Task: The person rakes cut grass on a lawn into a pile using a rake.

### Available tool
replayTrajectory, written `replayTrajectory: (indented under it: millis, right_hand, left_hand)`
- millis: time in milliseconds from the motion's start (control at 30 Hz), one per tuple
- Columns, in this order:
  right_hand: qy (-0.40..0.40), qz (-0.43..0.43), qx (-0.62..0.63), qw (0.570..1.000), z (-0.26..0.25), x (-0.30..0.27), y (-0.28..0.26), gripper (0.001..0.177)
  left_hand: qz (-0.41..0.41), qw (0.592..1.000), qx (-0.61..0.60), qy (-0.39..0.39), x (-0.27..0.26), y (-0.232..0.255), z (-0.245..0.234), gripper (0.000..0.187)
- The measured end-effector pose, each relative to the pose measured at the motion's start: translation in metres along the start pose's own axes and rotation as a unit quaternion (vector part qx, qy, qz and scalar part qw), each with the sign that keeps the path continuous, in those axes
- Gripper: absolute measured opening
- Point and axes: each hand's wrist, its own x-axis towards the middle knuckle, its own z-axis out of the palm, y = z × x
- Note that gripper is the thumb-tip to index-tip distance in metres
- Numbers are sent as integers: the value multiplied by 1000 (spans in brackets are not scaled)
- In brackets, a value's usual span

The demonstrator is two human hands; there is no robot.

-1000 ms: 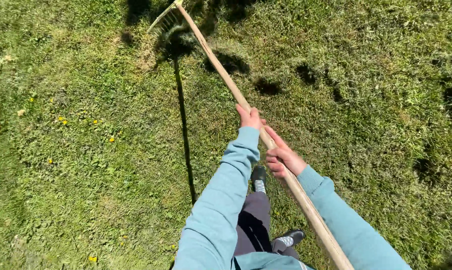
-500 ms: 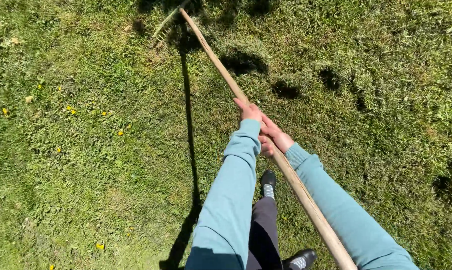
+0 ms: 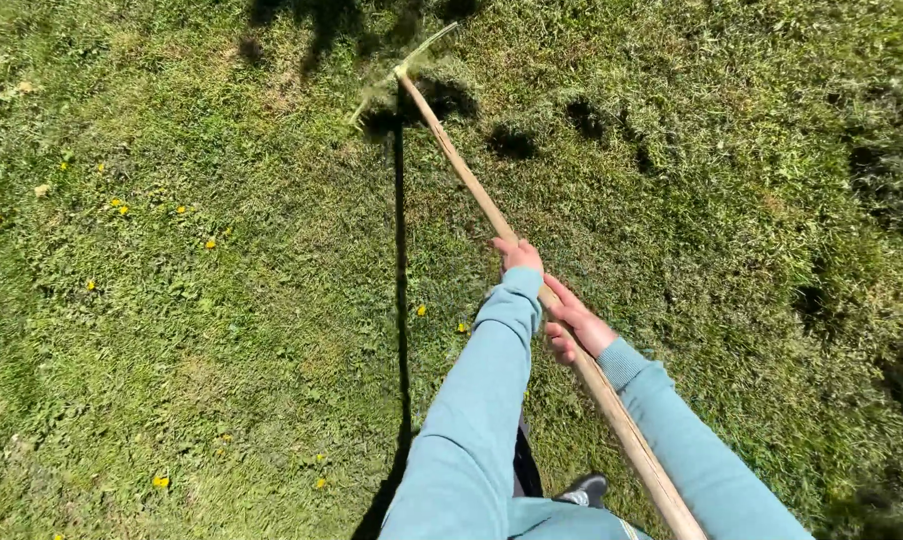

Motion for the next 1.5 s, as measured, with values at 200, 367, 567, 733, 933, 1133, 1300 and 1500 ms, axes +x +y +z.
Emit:
replayTrajectory:
  millis: [200,367,567,733,933,1133,1300,1500]
  right_hand:
    - [35,-4,13,999,-73,-150,81,65]
    - [82,-3,13,997,-94,-271,120,69]
    - [157,-8,-6,988,-90,-376,137,75]
    - [155,-69,55,984,-73,-418,144,89]
    - [132,-153,113,973,-86,-396,143,88]
    - [50,-180,205,961,-106,-318,72,84]
    - [48,-198,120,972,-130,-250,-12,81]
    - [30,-172,111,978,-179,-161,-113,68]
  left_hand:
    - [34,998,44,-20,-188,-46,65,74]
    - [37,995,-35,-88,-311,-78,113,70]
    - [-7,974,-180,-139,-427,-87,141,68]
    - [26,991,-45,-120,-454,-99,175,36]
    - [50,979,31,-196,-450,-58,136,68]
    - [128,960,-68,-239,-368,22,118,77]
    - [130,960,-84,-233,-286,95,141,84]
    - [107,960,-129,-223,-166,147,219,84]
